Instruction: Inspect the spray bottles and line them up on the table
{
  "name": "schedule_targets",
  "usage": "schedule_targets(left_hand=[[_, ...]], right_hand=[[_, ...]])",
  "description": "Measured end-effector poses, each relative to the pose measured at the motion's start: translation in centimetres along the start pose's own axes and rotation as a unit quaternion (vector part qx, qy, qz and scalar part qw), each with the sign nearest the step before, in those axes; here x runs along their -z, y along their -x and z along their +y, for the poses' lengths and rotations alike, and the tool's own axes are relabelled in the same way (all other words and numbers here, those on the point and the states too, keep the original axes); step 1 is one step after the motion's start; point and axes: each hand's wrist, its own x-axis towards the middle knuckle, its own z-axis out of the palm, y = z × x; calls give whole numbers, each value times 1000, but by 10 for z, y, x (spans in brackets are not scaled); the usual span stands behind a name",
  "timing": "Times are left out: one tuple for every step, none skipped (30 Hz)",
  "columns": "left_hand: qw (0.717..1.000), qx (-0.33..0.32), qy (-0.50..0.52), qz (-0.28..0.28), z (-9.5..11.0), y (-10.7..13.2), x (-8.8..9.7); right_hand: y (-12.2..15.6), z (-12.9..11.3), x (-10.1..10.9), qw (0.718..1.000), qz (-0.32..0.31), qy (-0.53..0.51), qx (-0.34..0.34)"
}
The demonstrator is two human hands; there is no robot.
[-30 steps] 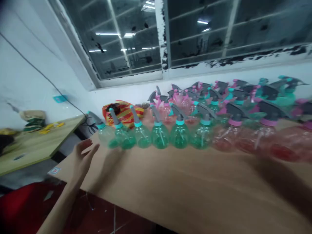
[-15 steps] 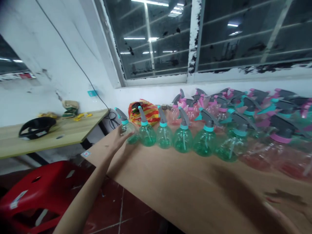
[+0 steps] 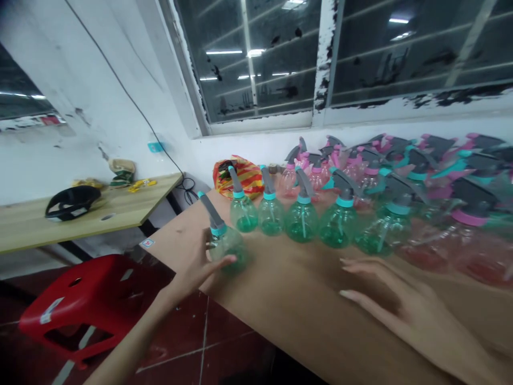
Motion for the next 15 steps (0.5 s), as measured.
schedule_targets(left_hand=[[1000, -9, 6, -15, 8, 2, -10], [999, -19, 13, -32, 17, 3, -21], [998, -32, 19, -55, 24, 4, -32], [996, -38, 14, -78, 31, 4, -43], [995, -44, 11, -94, 38, 4, -54], [993, -54, 15, -108, 45, 4, -65], [991, -67, 22, -117, 51, 3, -75], [989, -79, 28, -122, 57, 2, -86], [987, -92, 35, -130, 64, 1, -97], [984, -105, 41, -135, 70, 0, -107], [981, -118, 47, -144, 76, -1, -117], [978, -130, 50, -153, 83, -3, -127], [975, -143, 51, -164, 89, -4, -136], [971, -154, 48, -177, 96, -5, -144], [968, -162, 44, -186, 102, -5, -152]], right_hand=[[-9, -13, -2, 999, -30, -12, 16], [-18, -24, -3, 999, -45, -18, 20], [-25, -33, -4, 997, -61, -21, 36], [-31, -41, -4, 996, -73, -26, 47], [-36, -46, -4, 995, -83, -33, 52], [-40, -49, -4, 995, -82, -41, 50], [-44, -51, -4, 994, -86, -53, 46], [-46, -52, -3, 993, -86, -66, 43], [-49, -52, -1, 993, -82, -80, 42], [-51, -52, 0, 992, -73, -96, 41], [-52, -53, 2, 991, -62, -113, 41], [-54, -53, 4, 990, -45, -130, 41], [-55, -53, 6, 988, -24, -145, 39], [-55, -54, 8, 987, -3, -159, 36], [-56, -53, 11, 985, 17, -170, 33]])
